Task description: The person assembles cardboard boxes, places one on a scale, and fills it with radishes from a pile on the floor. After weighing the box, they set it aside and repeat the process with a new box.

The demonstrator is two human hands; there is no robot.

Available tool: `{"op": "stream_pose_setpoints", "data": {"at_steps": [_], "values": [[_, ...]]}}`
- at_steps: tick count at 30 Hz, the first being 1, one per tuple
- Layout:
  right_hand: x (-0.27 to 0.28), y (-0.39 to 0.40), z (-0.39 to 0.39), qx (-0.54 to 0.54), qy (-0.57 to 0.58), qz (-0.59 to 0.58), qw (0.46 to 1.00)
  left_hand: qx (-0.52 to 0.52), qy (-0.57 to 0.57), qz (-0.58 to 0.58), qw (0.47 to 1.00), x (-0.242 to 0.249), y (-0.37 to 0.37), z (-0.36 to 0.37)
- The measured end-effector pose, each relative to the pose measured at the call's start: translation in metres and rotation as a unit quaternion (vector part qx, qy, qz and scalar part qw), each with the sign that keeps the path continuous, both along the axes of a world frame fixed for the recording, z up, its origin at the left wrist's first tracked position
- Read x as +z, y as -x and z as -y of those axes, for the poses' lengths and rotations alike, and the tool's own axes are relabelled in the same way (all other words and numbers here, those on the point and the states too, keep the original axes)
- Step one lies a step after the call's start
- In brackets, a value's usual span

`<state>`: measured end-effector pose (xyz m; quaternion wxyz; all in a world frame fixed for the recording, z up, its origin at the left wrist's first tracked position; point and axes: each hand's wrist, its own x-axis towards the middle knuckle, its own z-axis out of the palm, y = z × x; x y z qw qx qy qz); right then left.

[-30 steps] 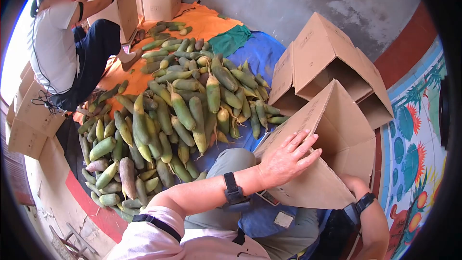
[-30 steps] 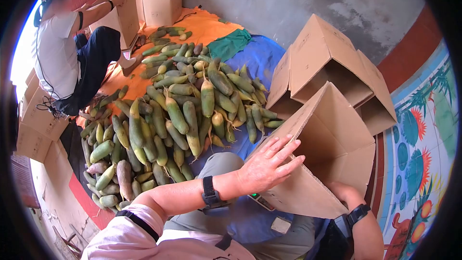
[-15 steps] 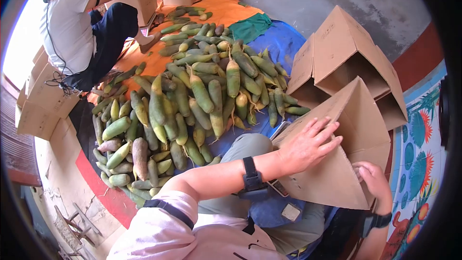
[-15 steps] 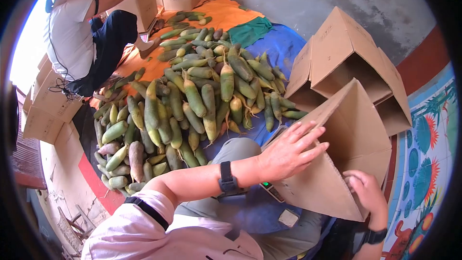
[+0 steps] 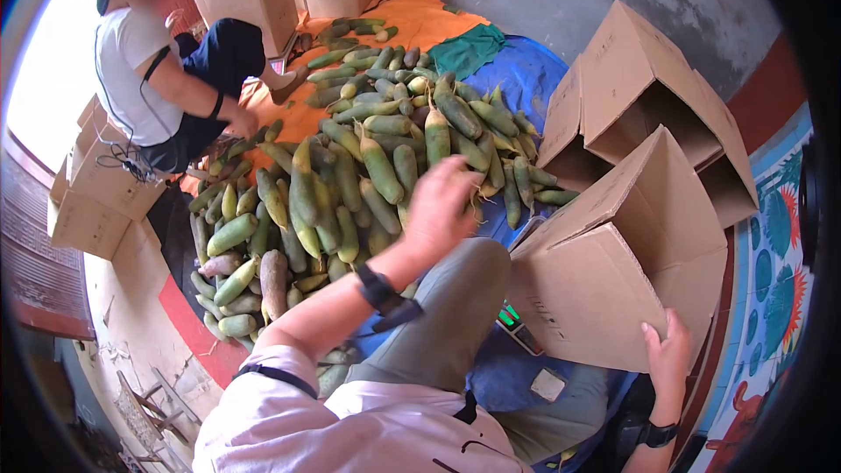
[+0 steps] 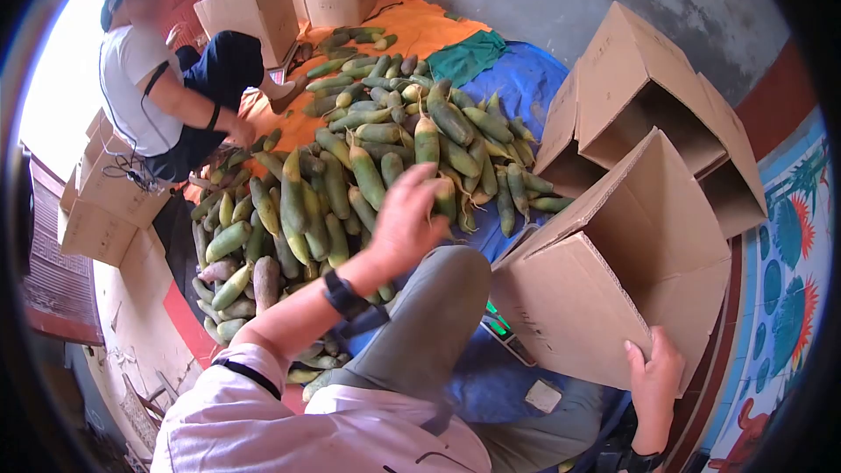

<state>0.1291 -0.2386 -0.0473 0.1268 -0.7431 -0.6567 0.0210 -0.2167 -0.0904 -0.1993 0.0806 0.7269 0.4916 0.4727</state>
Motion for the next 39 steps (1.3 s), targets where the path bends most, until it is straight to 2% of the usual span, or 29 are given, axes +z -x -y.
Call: {"op": "stream_pose_setpoints", "data": {"at_steps": [1,3,5,7,9,11,13,15,17,21,22,23,24,25,27,28,29,30,31,32,33,34,35,37,39], "values": [[-0.002,0.000,0.001,0.000,-0.013,-0.004,1.000,0.061,0.004,-0.034,0.998,-0.018,0.027,-0.006],[-0.004,-0.005,0.001,0.010,-0.027,-0.008,1.000,0.211,0.101,-0.058,0.971,-0.075,0.089,-0.018],[-0.005,-0.010,0.003,0.015,-0.041,-0.007,0.999,0.336,0.163,-0.131,0.919,-0.135,0.151,-0.018],[-0.004,-0.013,0.002,0.046,-0.038,-0.014,0.998,0.434,0.318,-0.090,0.838,-0.146,0.181,-0.007],[-0.002,-0.012,0.003,0.048,-0.035,-0.014,0.998,0.460,0.361,-0.133,0.800,-0.156,0.201,0.000],[0.000,-0.013,0.003,0.052,-0.026,-0.012,0.998,0.450,0.398,-0.115,0.791,-0.155,0.207,0.003],[0.001,-0.013,0.001,0.088,-0.037,-0.007,0.995,0.451,0.375,-0.142,0.797,-0.162,0.208,0.004],[0.002,-0.011,-0.002,0.085,-0.035,-0.002,0.996,0.460,0.419,-0.095,0.777,-0.157,0.204,0.000],[0.002,-0.007,-0.003,0.083,-0.032,0.003,0.996,0.473,0.390,-0.099,0.784,-0.166,0.205,-0.005],[0.002,-0.001,-0.006,0.070,-0.053,0.034,0.996,0.509,0.380,-0.034,0.771,-0.169,0.213,-0.011],[0.002,-0.001,-0.006,0.064,-0.057,0.038,0.996,0.501,0.379,0.054,0.777,-0.172,0.219,-0.013],[0.002,0.000,-0.007,0.061,-0.061,0.037,0.996,0.487,0.374,0.140,0.777,-0.178,0.228,-0.015],[0.002,0.001,-0.006,0.067,-0.065,0.045,0.995,0.417,0.311,0.257,0.814,-0.206,0.247,-0.021],[0.001,0.002,-0.005,0.072,-0.069,0.054,0.994,0.319,0.325,0.396,0.797,-0.263,0.287,-0.033],[0.001,0.004,-0.005,0.077,-0.080,0.013,0.994,0.235,0.411,0.527,0.706,-0.152,0.234,-0.006],[0.002,0.004,-0.006,0.087,-0.089,-0.024,0.992,0.190,0.393,0.538,0.721,-0.146,0.225,0.000],[0.003,0.006,-0.007,0.082,-0.093,-0.025,0.992,0.120,0.375,0.554,0.733,-0.119,0.207,0.008],[0.004,0.009,-0.008,0.097,-0.120,-0.036,0.987,0.093,0.369,0.558,0.738,-0.089,0.185,0.016],[0.007,0.012,-0.008,0.113,-0.148,-0.046,0.982,0.023,0.372,0.560,0.740,-0.076,0.177,0.018],[0.012,0.015,-0.005,0.112,-0.127,-0.057,0.984,-0.048,0.364,0.567,0.738,-0.048,0.160,0.023],[0.019,0.023,0.000,0.105,-0.131,-0.054,0.984,-0.152,0.360,0.532,0.751,-0.010,0.133,0.028],[0.025,0.037,0.000,0.120,-0.170,-0.037,0.977,-0.184,0.355,0.514,0.759,0.012,0.116,0.032],[0.029,0.046,0.003,0.136,-0.209,-0.020,0.968,-0.222,0.361,0.505,0.752,0.023,0.103,0.033],[0.039,0.054,0.013,0.132,-0.195,-0.010,0.972,-0.300,0.375,0.475,0.737,0.059,0.070,0.045],[0.053,0.070,0.020,0.181,-0.244,0.076,0.950,-0.395,0.427,0.452,0.676,0.083,0.044,0.056]]}}
